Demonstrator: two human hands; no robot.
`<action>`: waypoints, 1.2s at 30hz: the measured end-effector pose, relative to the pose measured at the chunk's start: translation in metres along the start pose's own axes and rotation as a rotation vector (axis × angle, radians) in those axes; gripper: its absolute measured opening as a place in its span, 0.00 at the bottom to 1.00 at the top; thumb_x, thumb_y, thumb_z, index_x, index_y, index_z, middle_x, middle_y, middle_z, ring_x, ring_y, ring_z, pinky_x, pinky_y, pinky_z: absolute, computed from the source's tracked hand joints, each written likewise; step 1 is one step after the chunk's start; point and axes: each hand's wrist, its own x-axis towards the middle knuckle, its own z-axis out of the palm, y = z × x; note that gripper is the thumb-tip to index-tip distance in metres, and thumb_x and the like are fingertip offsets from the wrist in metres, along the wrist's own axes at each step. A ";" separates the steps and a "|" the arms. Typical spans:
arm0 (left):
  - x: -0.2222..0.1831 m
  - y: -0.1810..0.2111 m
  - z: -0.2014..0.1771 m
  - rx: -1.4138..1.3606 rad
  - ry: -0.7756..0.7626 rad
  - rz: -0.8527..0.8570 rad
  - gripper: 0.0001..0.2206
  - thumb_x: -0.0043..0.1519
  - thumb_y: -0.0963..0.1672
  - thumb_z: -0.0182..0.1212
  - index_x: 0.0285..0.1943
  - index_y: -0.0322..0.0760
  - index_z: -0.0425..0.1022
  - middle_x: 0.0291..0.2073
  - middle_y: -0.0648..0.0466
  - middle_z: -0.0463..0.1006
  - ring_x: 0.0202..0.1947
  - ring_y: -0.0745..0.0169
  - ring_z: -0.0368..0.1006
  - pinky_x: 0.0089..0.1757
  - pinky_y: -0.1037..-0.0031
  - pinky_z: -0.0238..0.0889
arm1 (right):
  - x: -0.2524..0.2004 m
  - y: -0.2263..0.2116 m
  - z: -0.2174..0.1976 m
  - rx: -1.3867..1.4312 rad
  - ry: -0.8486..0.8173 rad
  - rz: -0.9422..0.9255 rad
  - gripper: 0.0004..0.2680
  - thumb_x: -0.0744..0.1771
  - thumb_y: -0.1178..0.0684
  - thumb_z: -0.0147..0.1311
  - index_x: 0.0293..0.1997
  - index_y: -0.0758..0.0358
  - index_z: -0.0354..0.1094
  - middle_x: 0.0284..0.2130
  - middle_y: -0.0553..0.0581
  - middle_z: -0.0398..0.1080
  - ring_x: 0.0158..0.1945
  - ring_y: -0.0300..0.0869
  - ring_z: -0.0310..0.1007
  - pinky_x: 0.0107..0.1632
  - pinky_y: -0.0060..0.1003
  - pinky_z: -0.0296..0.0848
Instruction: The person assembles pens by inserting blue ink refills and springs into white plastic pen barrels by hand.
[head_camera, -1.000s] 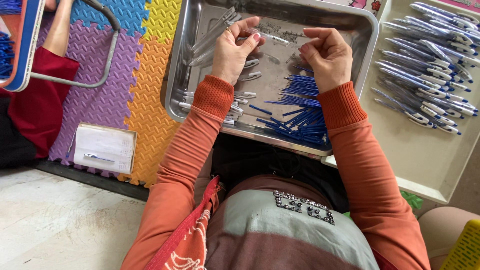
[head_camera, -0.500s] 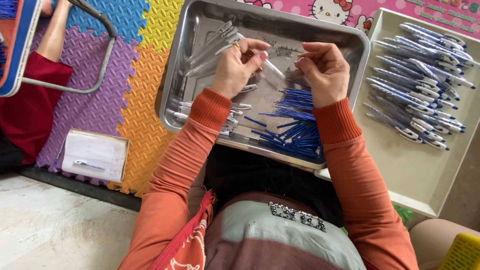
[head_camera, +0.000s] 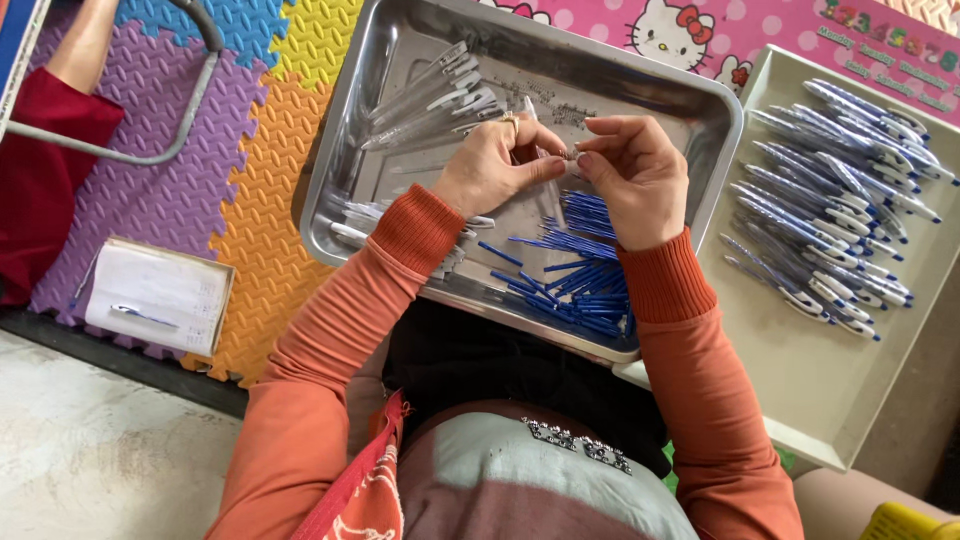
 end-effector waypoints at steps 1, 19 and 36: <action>-0.001 0.000 0.001 0.008 -0.005 0.007 0.09 0.64 0.50 0.74 0.49 0.50 0.87 0.30 0.56 0.78 0.33 0.73 0.72 0.39 0.79 0.68 | -0.001 0.003 -0.002 -0.049 0.011 -0.022 0.10 0.69 0.67 0.65 0.56 0.71 0.72 0.37 0.65 0.77 0.38 0.41 0.78 0.44 0.34 0.82; 0.002 0.039 -0.009 -0.186 0.355 -0.336 0.11 0.69 0.46 0.61 0.58 0.46 0.83 0.29 0.60 0.82 0.30 0.77 0.79 0.27 0.84 0.80 | -0.001 -0.020 -0.005 -0.377 0.104 0.064 0.09 0.66 0.66 0.54 0.50 0.63 0.73 0.32 0.52 0.73 0.33 0.34 0.71 0.37 0.27 0.74; 0.000 0.025 -0.015 -0.220 0.318 -0.201 0.13 0.69 0.45 0.63 0.61 0.40 0.80 0.37 0.54 0.85 0.30 0.72 0.82 0.31 0.82 0.79 | -0.001 0.003 -0.008 -0.253 0.107 -0.013 0.08 0.67 0.67 0.64 0.49 0.63 0.75 0.35 0.54 0.76 0.37 0.34 0.73 0.42 0.27 0.74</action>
